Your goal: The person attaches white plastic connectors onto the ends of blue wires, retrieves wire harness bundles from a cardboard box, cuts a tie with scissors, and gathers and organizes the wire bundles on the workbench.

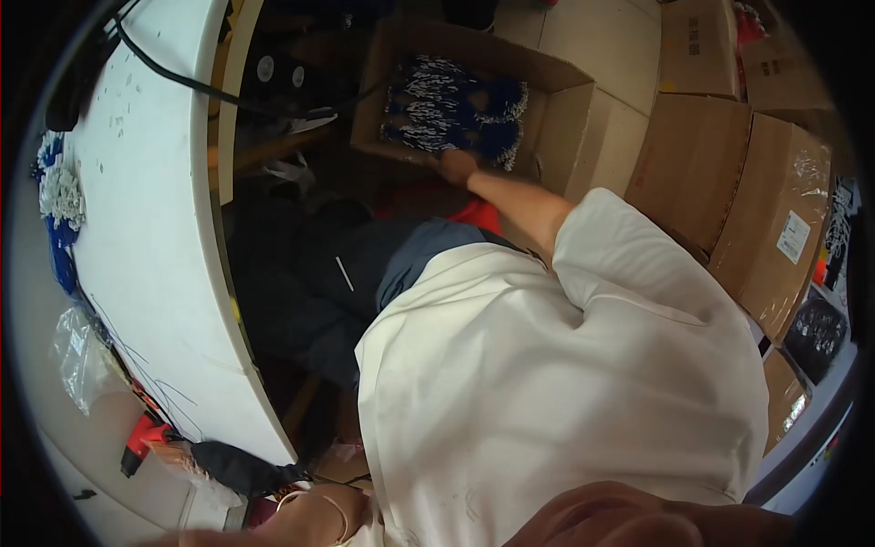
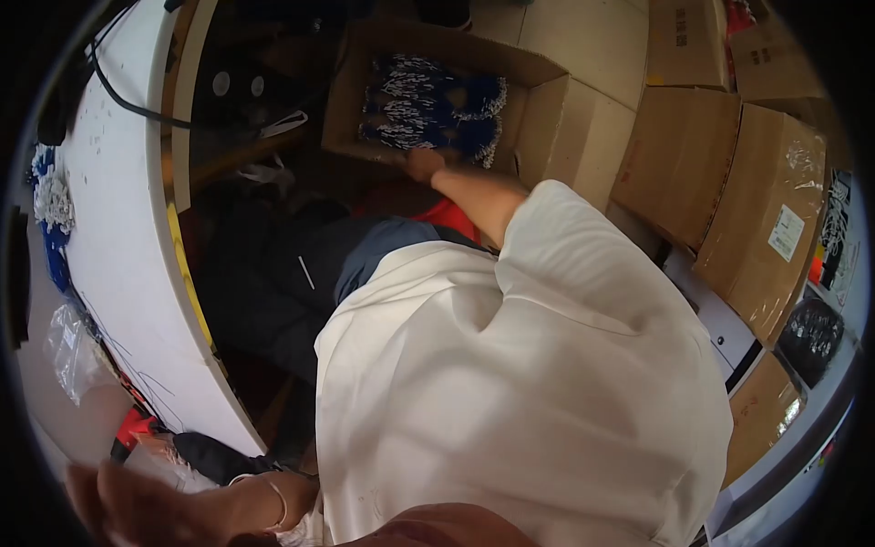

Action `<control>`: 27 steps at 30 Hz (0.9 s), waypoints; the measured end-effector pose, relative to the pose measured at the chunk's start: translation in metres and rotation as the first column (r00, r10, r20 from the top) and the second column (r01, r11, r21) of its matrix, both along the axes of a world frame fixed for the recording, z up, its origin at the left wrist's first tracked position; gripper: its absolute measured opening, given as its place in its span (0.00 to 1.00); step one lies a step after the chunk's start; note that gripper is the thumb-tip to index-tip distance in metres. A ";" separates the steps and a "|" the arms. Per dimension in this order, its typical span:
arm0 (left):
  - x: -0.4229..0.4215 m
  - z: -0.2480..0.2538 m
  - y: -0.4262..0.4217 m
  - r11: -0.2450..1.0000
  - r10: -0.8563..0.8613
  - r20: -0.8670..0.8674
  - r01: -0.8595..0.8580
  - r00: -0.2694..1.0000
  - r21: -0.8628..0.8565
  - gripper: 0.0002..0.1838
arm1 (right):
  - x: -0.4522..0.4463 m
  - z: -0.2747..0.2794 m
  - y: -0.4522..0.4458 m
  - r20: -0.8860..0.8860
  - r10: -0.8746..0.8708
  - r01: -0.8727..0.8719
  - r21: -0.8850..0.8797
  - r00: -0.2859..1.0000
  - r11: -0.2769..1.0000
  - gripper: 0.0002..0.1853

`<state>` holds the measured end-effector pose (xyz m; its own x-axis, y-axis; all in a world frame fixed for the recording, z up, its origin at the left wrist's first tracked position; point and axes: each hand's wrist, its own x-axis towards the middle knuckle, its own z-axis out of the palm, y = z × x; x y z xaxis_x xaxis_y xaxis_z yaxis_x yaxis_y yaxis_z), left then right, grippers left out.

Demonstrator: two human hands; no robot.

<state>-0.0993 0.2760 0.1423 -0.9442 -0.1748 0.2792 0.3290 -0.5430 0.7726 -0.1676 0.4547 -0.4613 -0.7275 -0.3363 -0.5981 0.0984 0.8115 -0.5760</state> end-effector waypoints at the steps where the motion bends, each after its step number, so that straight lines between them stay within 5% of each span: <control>1: 0.000 -0.015 0.000 0.995 0.096 0.091 -0.092 0.991 -0.048 0.14 | 0.004 0.004 -0.013 -0.015 -0.038 0.038 0.000 0.999 0.999 0.28; 4: -0.001 -0.070 0.002 0.921 0.379 0.328 -0.316 0.866 -0.229 0.12 | 0.005 0.021 -0.015 -0.087 -0.012 0.012 0.001 0.996 1.000 0.27; 6: -0.012 -0.113 0.010 0.962 0.198 0.577 -0.046 0.793 -0.268 0.15 | 0.001 0.035 -0.018 -0.214 0.160 -0.163 0.004 0.964 0.987 0.24; 9: -0.010 -0.183 0.014 0.800 0.248 0.715 0.278 0.653 -0.532 0.13 | -0.002 0.030 -0.018 -0.312 0.268 -0.270 0.037 0.912 0.962 0.21; 12: -0.004 -0.245 0.002 0.799 0.194 0.889 0.460 0.415 -0.388 0.12 | -0.004 0.013 -0.014 -0.395 0.330 -0.314 0.106 0.857 0.943 0.15; 14: -0.004 -0.274 0.003 0.473 0.308 0.779 0.622 0.546 -0.624 0.16 | -0.008 0.027 0.001 -0.439 0.299 -0.304 0.061 0.847 0.951 0.14; 15: -0.004 -0.286 0.007 0.474 0.309 0.778 0.621 0.547 -0.625 0.16 | -0.008 0.040 0.015 -0.471 0.261 -0.288 0.017 0.842 0.958 0.12; 16: -0.006 -0.297 0.012 0.205 0.308 0.625 0.592 0.717 -0.780 0.19 | -0.010 0.053 0.030 -0.503 0.223 -0.273 -0.026 0.835 0.962 0.11; 17: -0.011 -0.310 0.020 -0.073 0.241 0.452 0.480 0.859 -0.874 0.22 | -0.015 0.070 0.045 -0.537 0.182 -0.256 -0.066 0.824 0.964 0.10; 20: -0.028 -0.354 0.046 -0.256 0.041 0.251 0.253 0.967 -0.933 0.27 | -0.010 0.121 0.088 -0.464 0.320 -0.326 0.070 0.826 0.943 0.08; 22: -0.033 -0.380 0.075 -0.478 -0.084 -0.213 -0.227 0.974 -0.849 0.18 | 0.003 0.152 0.118 -0.455 0.236 -0.310 -0.095 0.859 0.946 0.06; 27: -0.060 -0.375 0.113 -0.656 -0.259 0.185 -0.032 0.948 -0.754 0.06 | 0.037 0.186 0.154 -0.480 0.120 -0.231 -0.179 0.869 0.956 0.05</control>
<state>-0.1593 0.3891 -0.2322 -0.8011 0.5570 -0.2191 0.5739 0.8188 -0.0168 -0.1310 0.6091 -0.2753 -0.8164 -0.5681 -0.1040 -0.3539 0.6344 -0.6873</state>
